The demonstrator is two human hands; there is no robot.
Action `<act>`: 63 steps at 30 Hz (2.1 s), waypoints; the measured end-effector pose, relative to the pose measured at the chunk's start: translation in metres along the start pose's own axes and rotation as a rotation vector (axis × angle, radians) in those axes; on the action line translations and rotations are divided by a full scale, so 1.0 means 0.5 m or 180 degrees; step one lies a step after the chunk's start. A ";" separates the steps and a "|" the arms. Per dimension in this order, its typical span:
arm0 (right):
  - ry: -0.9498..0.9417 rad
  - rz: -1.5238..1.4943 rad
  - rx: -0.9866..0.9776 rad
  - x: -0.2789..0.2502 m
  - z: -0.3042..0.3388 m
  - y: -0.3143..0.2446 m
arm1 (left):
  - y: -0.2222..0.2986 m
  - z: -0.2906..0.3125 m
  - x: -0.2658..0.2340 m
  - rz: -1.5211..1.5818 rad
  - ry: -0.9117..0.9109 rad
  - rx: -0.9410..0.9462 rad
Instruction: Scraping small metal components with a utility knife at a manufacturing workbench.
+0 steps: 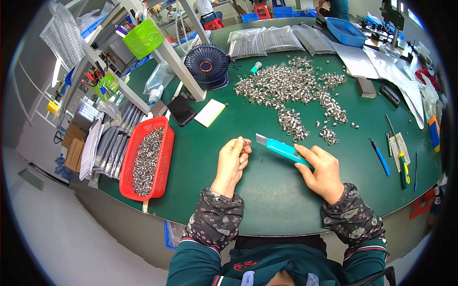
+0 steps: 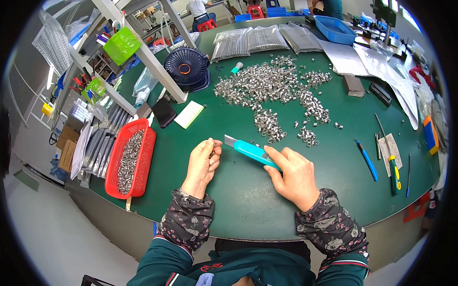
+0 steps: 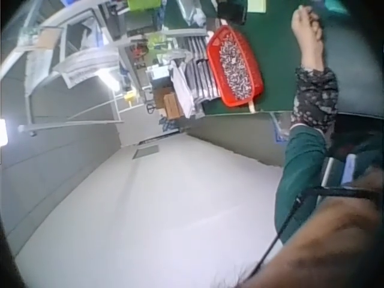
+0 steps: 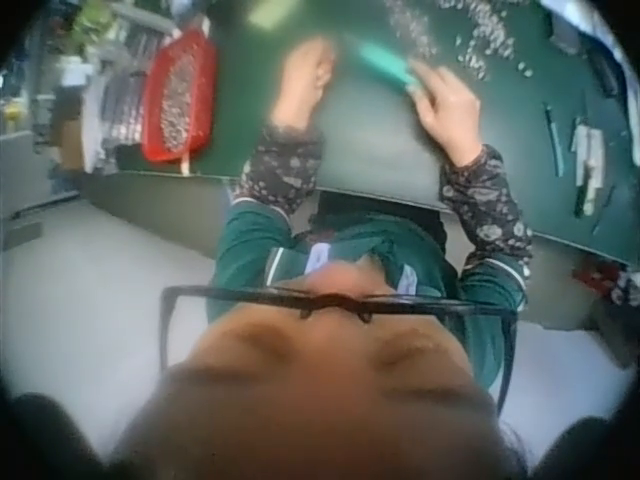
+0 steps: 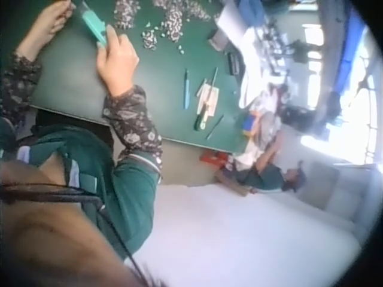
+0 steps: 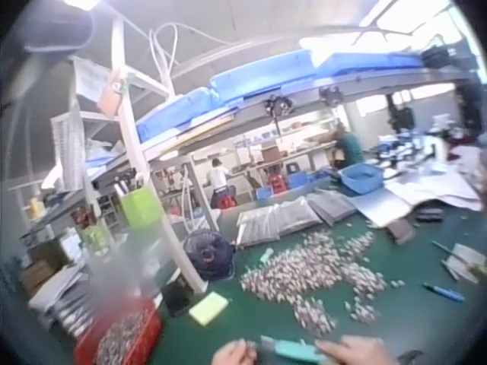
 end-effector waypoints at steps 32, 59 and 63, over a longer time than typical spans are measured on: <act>0.0188 -0.0054 -0.0212 -0.015 -0.003 -0.006 | -0.006 0.001 0.024 0.0324 -0.0371 -0.0181; -0.0268 -0.0139 -0.0165 0.016 0.000 -0.008 | -0.006 0.000 0.028 0.0921 -0.0608 -0.0237; -0.0303 -0.0104 -0.0192 0.018 -0.001 -0.010 | -0.014 -0.004 0.024 0.0985 -0.0682 -0.0302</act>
Point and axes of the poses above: each hand's wrist, its own z-axis away from the middle knuckle, its own x-axis out of the palm, y = z × x, the point moved 10 cm from there along -z, towards the middle knuckle, and after that the axes turned 1 degree about -x, right-handed, at the moved point
